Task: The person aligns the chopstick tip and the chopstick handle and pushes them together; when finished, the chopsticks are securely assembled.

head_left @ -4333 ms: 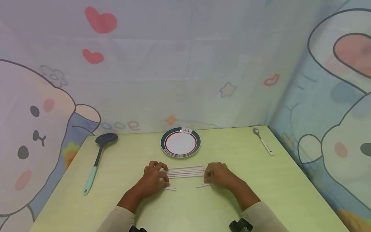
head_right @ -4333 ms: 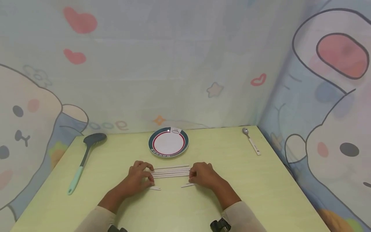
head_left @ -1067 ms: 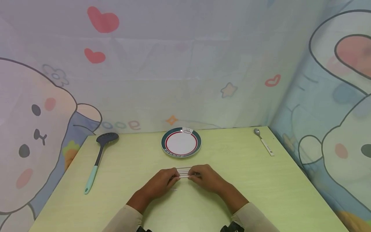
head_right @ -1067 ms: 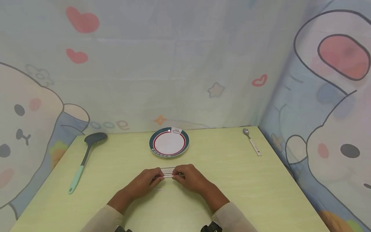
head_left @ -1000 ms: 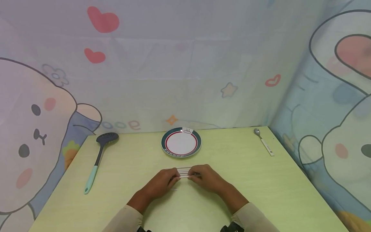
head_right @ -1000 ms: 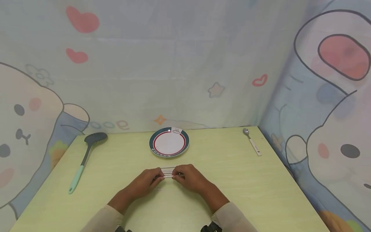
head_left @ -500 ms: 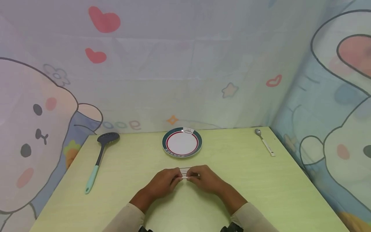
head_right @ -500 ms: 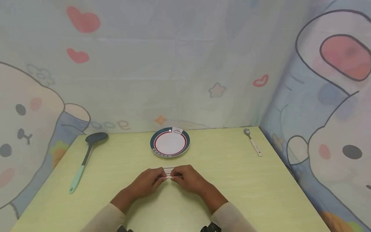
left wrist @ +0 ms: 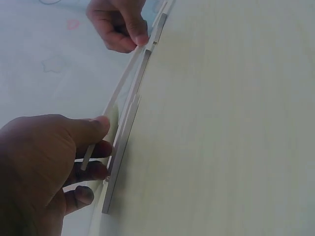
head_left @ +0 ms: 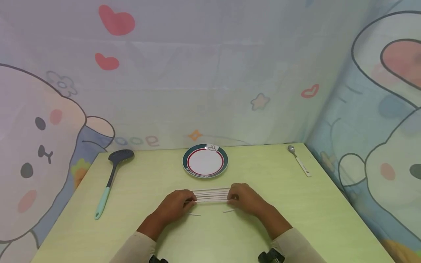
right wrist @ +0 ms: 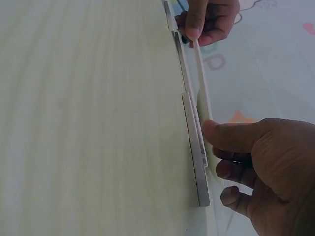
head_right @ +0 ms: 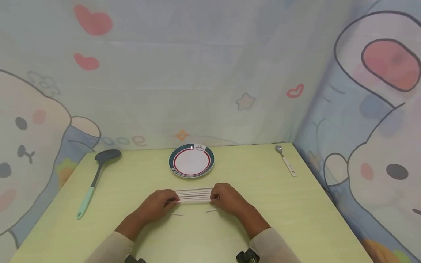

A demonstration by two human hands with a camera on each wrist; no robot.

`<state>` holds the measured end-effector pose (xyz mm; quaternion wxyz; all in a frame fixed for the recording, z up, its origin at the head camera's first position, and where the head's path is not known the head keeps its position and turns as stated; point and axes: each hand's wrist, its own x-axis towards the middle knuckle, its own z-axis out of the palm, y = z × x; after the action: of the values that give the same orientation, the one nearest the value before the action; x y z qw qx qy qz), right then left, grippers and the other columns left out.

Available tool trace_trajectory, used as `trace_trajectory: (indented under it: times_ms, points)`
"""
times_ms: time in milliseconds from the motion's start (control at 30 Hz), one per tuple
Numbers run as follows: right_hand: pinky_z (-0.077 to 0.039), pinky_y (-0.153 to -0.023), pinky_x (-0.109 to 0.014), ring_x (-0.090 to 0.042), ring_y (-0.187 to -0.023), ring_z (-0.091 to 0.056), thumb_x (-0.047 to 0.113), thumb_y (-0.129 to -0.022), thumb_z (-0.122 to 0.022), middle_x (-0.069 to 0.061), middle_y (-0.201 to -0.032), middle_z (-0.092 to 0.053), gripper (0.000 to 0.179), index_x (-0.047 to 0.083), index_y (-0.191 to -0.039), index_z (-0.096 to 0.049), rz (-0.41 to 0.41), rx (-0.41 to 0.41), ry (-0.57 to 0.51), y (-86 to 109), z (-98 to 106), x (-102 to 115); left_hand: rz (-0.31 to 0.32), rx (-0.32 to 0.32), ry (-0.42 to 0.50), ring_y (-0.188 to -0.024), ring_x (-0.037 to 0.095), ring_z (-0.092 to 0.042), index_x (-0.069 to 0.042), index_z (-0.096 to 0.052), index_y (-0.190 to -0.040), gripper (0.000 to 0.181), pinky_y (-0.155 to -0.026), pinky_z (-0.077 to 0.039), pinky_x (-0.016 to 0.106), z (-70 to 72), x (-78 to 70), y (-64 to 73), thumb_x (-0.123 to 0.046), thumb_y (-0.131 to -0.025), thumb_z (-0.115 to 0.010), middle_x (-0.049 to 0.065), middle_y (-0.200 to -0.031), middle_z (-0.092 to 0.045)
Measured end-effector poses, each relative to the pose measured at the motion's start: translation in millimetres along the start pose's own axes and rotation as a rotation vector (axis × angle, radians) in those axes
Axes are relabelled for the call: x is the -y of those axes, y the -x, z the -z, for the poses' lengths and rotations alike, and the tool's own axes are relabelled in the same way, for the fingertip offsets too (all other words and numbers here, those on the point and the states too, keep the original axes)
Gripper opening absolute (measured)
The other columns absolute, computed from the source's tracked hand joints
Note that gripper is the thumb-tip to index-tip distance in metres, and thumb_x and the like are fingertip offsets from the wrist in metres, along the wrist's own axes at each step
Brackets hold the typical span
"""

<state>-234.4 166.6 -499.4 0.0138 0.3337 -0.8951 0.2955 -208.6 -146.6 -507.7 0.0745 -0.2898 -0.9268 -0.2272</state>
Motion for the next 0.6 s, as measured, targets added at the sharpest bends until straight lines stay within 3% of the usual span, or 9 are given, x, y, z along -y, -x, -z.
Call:
trace_trajectory:
  times_ms: [233,400,600]
  points:
    - [-0.051,-0.073,-0.026,-0.002,-0.078,-0.054,0.005,-0.095,-0.083,0.003,-0.086,-0.068,0.006,0.009,-0.091,-0.081,-0.005,0.018,0.065,1.8,-0.5,-0.3,0.001,-0.015,-0.077,-0.086,0.011,-0.065,-0.014,-0.077,-0.091,0.009,-0.081,-0.058,0.034,0.8,-1.6,0.0,-0.011,-0.093,-0.086,-0.004,-0.092,-0.068]
    - [-0.056,-0.079,-0.031,-0.009,-0.083,-0.062,0.005,-0.093,-0.084,0.002,-0.089,-0.07,0.007,0.009,-0.09,-0.079,-0.075,0.017,0.121,2.2,-2.4,1.5,0.044,-0.02,-0.096,-0.084,0.009,-0.059,-0.016,-0.075,-0.087,0.014,-0.077,-0.055,0.032,-2.6,0.0,0.8,-0.011,-0.091,-0.088,-0.006,-0.09,-0.062]
    - [-0.055,-0.079,-0.033,-0.01,-0.083,-0.06,0.006,-0.092,-0.085,0.003,-0.088,-0.067,0.009,0.01,-0.089,-0.079,-0.123,0.001,0.137,1.9,-1.0,3.7,0.049,-0.061,-0.088,-0.083,0.009,-0.057,-0.016,-0.076,-0.087,0.014,-0.076,-0.055,0.031,-0.3,0.8,2.7,-0.01,-0.089,-0.089,-0.005,-0.09,-0.061]
